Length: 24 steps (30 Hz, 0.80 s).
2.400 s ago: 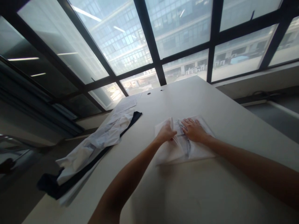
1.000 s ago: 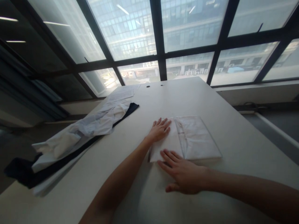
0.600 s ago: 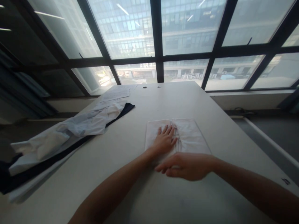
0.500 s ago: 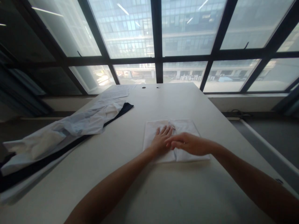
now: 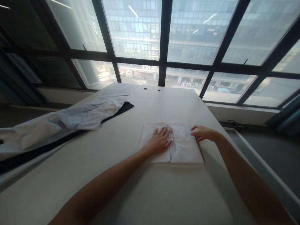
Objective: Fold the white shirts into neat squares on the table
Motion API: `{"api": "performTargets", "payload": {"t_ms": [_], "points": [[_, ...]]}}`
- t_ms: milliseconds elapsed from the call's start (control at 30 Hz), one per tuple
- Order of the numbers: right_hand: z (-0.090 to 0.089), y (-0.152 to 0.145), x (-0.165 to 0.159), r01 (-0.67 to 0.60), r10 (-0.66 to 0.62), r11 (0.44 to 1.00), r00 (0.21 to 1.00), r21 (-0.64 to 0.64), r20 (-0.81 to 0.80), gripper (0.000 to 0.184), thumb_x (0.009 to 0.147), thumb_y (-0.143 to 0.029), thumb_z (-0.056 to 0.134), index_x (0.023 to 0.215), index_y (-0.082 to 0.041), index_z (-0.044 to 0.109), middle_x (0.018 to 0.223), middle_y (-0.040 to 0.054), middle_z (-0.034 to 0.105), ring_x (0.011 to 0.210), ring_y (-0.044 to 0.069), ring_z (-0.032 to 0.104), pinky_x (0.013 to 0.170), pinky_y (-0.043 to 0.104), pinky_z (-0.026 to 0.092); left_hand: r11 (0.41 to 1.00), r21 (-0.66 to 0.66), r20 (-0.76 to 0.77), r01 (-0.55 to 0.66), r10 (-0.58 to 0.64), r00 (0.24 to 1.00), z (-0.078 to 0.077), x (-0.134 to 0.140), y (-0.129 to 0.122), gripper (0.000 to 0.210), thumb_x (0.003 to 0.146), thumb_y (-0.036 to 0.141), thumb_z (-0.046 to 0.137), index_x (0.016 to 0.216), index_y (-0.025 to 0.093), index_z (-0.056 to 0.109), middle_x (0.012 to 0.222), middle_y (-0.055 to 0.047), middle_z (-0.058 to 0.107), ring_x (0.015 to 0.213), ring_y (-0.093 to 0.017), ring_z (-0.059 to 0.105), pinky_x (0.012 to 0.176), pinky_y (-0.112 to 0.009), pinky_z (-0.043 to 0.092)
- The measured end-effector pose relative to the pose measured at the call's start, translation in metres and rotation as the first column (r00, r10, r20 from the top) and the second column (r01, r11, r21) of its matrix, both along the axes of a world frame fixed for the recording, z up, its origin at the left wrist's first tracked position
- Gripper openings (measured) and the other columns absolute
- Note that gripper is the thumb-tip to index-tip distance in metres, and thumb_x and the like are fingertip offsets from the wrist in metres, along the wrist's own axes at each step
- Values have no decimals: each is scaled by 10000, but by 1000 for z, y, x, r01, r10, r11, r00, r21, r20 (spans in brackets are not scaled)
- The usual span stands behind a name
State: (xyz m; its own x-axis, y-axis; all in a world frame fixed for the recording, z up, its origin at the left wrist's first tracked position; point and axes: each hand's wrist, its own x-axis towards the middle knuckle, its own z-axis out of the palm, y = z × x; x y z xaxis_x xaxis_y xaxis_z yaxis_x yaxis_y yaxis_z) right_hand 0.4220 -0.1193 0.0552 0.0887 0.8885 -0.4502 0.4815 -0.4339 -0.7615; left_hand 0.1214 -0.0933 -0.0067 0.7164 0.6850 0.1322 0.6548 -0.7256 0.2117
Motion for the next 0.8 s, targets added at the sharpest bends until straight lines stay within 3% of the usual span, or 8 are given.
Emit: {"api": "performTargets", "payload": {"t_ms": [100,267,433,533,600,667,733,800], "points": [[-3,4,4,72,-68,997,989,30,-131,502,729,-171,762,1200,-158,590,762,2,676,631,125,649,594,215,553,1000,-16,41,-12,13,999,0,0,3,633,1052,510,315,1571,148,334,1644,-175,293,1547,-277,203,1238,-539,118],[9,5,-9,122,-93,985,970,118,-224,509,706,-150,726,1206,-130,631,941,77,721,792,155,676,672,228,556,997,-64,140,-33,42,989,5,-1,0,606,1057,509,285,1553,171,370,1622,-146,357,1527,-252,266,1233,-478,196],[33,7,-44,181,-123,952,965,246,-232,497,725,-134,671,1222,-127,648,948,91,739,771,161,678,627,223,549,997,-47,169,55,-47,985,2,-1,-10,780,942,529,531,1567,107,333,1645,-187,282,1535,-328,222,1240,-526,165],[47,13,-69,155,-91,934,975,323,-205,488,738,-132,658,1226,-112,655,874,81,741,709,156,670,591,226,544,986,-159,292,45,3,956,4,0,-3,629,883,359,584,1468,144,497,1568,-152,445,1458,-313,391,1222,-486,257],[56,20,-89,139,-85,919,984,370,-159,506,730,-110,660,1236,-90,649,802,59,726,647,143,648,553,219,530,949,-312,437,-50,190,879,8,-1,10,443,869,235,532,1292,172,647,1379,-117,639,1297,-269,568,1151,-408,388],[64,27,-112,101,-65,905,993,414,-101,517,717,-81,663,1233,-67,651,713,24,693,577,125,613,500,202,499,852,-510,550,-119,430,716,14,-5,25,338,868,181,498,1136,168,704,1197,-111,724,1121,-239,662,1047,-367,484],[66,35,-140,31,-11,889,999,456,-47,519,710,-66,663,1229,-53,657,636,-11,652,519,113,582,452,188,461,707,-706,591,-44,622,514,18,-12,39,274,895,213,516,1099,157,690,1151,-118,723,997,-210,691,950,-349,538],[62,42,-170,-44,57,872,998,488,-13,524,713,-63,659,1237,-46,655,597,-31,631,491,113,575,436,187,449,554,-817,571,161,740,356,22,-21,49,263,945,311,525,1101,154,666,1103,-116,719,883,-170,699,863,-311,565]]}}
